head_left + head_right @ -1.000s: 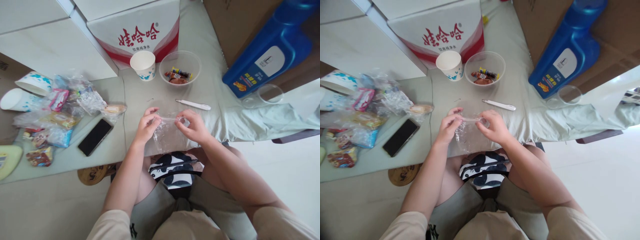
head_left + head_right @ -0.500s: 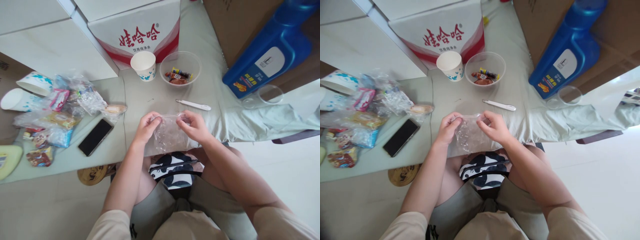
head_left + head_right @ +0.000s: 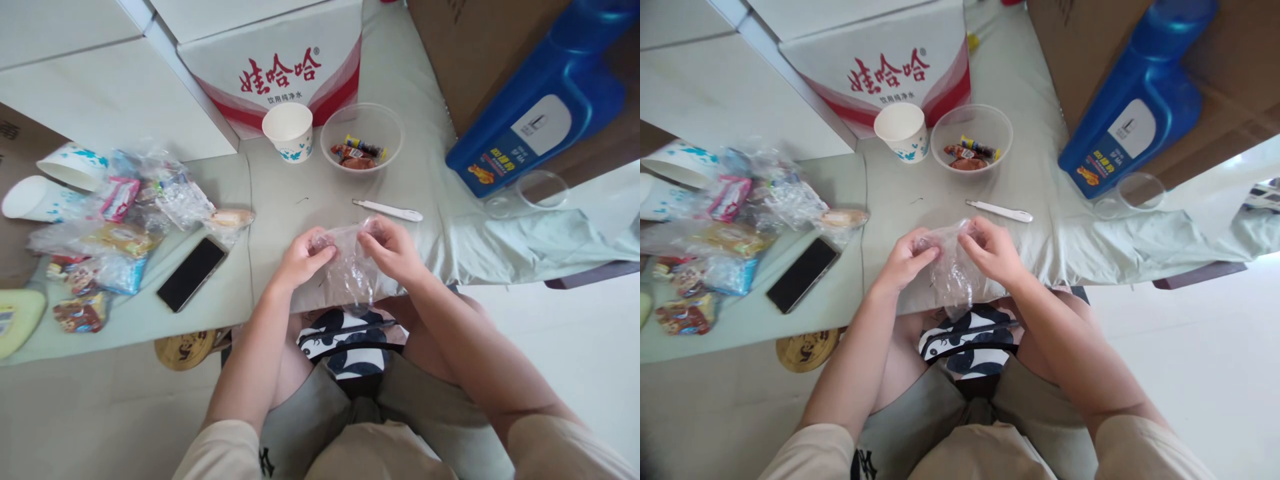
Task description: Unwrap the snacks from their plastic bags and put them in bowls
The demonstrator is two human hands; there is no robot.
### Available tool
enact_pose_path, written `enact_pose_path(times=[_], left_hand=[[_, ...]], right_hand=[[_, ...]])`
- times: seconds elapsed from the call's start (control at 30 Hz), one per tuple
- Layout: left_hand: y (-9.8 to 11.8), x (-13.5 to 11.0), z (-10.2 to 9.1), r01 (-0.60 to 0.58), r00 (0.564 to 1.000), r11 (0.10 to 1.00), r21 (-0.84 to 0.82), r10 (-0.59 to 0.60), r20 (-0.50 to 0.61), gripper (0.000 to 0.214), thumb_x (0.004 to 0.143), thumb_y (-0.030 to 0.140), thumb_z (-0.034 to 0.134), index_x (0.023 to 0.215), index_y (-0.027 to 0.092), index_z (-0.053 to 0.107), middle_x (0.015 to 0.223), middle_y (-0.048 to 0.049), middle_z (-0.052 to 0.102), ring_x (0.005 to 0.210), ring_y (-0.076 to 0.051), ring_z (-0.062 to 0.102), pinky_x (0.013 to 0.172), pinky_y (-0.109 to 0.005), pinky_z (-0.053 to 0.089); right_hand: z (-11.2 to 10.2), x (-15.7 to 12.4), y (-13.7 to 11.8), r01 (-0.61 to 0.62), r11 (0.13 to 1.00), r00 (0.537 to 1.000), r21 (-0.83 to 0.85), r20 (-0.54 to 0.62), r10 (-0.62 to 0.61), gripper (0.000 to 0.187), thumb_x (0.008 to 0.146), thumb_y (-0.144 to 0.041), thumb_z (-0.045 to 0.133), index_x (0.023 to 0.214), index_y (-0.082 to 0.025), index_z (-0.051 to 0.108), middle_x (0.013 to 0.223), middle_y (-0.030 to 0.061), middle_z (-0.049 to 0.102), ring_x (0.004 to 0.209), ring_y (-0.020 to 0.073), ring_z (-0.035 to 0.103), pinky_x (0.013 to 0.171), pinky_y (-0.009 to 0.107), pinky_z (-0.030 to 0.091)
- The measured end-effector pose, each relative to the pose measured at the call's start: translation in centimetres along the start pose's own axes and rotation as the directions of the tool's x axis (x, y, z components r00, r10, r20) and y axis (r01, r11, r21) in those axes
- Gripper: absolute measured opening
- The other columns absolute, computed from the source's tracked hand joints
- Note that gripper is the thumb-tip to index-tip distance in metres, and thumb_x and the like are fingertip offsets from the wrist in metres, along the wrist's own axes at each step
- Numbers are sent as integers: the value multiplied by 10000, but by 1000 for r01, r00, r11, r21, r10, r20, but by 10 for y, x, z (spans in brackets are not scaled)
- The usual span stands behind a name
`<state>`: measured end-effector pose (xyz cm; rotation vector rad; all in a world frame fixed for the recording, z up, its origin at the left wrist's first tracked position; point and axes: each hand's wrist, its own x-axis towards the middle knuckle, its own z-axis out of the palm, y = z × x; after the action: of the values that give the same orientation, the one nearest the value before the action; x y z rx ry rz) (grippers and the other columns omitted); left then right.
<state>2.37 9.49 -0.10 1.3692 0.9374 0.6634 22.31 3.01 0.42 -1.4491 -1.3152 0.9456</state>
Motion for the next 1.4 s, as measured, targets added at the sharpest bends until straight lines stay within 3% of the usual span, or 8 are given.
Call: enact_pose_path(times=[0.1,0.2,0.37,0.6,1.2,1.4], left_hand=[[0,1,1,10,1000,1000,-25,-11,-26,300,738,418,810,801,188,628,672,3,664,610,-138,615,602,-256,497],[1,1,0,-22,997,997,-75,16,-78,282,752,417,792,804,184,641,663,9,662,603,-131,621,601,-249,508],[0,1,0,26,999,997,-73,-29,-44,298,707,383,824,857,177,669,697,5,692,599,-129,637,580,-240,508],[0,2,0,9,995,995,-99,-19,-99,209,753,349,767,791,190,637,617,29,636,526,-113,578,529,-235,454],[-6,4,1,18,999,1000,-10,-18,-39,218,798,372,756,881,184,685,694,2,685,621,-138,631,606,-255,509],[-7,3,-2,54,998,998,-15,-54,-26,353,747,460,843,924,197,689,688,-5,702,584,-148,643,551,-256,504]], right_hand=[[0,1,1,15,998,996,-57,93,-10,216,881,-405,619,924,-196,646,766,14,659,706,158,584,688,306,444],[1,1,4,-15,996,989,-84,147,27,198,897,-385,582,880,-197,639,741,14,646,664,152,579,663,304,439],[2,0,6,-38,998,992,-57,118,45,180,916,-373,569,857,-207,604,687,-10,604,604,134,542,628,292,415],[2,1,4,-33,996,996,-88,84,41,257,912,-451,603,832,-206,595,711,9,615,675,155,531,643,297,398],[1,0,0,-6,989,998,-148,54,14,222,902,-389,544,762,-217,524,647,-23,535,610,131,472,608,292,354],[-1,1,3,1,998,976,-69,217,14,249,864,-419,619,976,-200,652,786,10,664,690,156,566,661,293,409]])
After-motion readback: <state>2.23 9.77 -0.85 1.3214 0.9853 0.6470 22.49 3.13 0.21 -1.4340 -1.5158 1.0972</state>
